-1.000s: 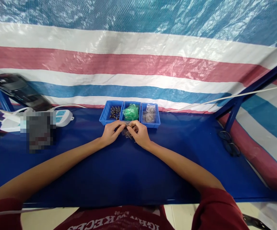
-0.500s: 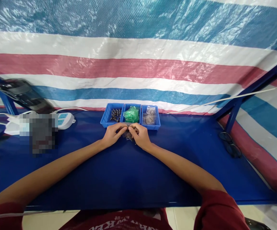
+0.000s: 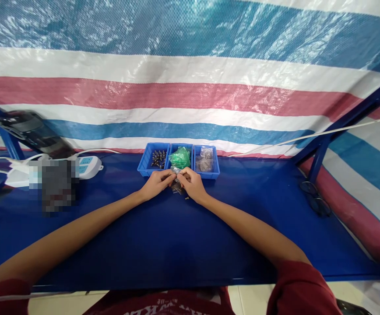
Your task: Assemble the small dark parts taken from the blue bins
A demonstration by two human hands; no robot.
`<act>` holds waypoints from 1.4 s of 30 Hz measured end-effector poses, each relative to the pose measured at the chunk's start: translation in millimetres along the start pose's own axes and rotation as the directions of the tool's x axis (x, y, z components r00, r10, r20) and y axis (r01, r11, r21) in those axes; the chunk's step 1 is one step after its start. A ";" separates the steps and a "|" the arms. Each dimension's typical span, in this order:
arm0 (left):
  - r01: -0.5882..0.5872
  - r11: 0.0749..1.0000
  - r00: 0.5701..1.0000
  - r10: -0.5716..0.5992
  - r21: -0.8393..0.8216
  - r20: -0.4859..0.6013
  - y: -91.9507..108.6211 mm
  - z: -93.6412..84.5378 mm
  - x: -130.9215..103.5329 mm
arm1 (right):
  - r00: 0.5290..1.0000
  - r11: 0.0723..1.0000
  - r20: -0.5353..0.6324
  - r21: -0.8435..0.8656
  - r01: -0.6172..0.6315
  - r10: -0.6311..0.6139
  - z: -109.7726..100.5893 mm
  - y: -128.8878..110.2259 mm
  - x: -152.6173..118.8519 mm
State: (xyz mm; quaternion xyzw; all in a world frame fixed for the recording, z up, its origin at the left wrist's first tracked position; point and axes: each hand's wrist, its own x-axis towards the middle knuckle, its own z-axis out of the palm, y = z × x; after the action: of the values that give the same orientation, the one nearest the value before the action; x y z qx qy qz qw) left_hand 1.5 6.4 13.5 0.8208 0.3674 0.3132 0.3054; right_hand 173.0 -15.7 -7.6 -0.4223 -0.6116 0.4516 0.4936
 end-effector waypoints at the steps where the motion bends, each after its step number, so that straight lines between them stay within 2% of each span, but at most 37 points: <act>1: 0.011 1.000 1.000 -0.010 -0.026 0.019 1.0 -1.0 0.6 | 1.000 1.000 0.007 0.003 0.001 -0.001 -0.3 -0.4 0.2; 8: 0.035 0.997 0.998 -0.031 -0.069 0.057 2.6 -2.6 1.3 | 0.999 1.000 0.043 0.017 -0.018 0.017 -1.1 -3.4 -0.1; 25: 0.031 0.998 0.998 -0.028 -0.062 0.049 0.0 0.0 1.2 | 0.998 1.000 0.064 0.008 -0.001 0.000 -3.1 -1.2 -0.4; 42: 0.030 0.999 0.997 -0.031 0.015 0.066 1.2 -0.5 0.5 | 0.998 0.999 0.061 -0.004 -0.035 0.036 -0.8 -1.5 0.0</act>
State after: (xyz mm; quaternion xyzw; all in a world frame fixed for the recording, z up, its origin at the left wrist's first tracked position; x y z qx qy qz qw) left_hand 1.8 6.3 14.9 0.8271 0.3717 0.2786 0.3163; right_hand 173.7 -16.0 -6.1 -0.4200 -0.6195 0.4719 0.4660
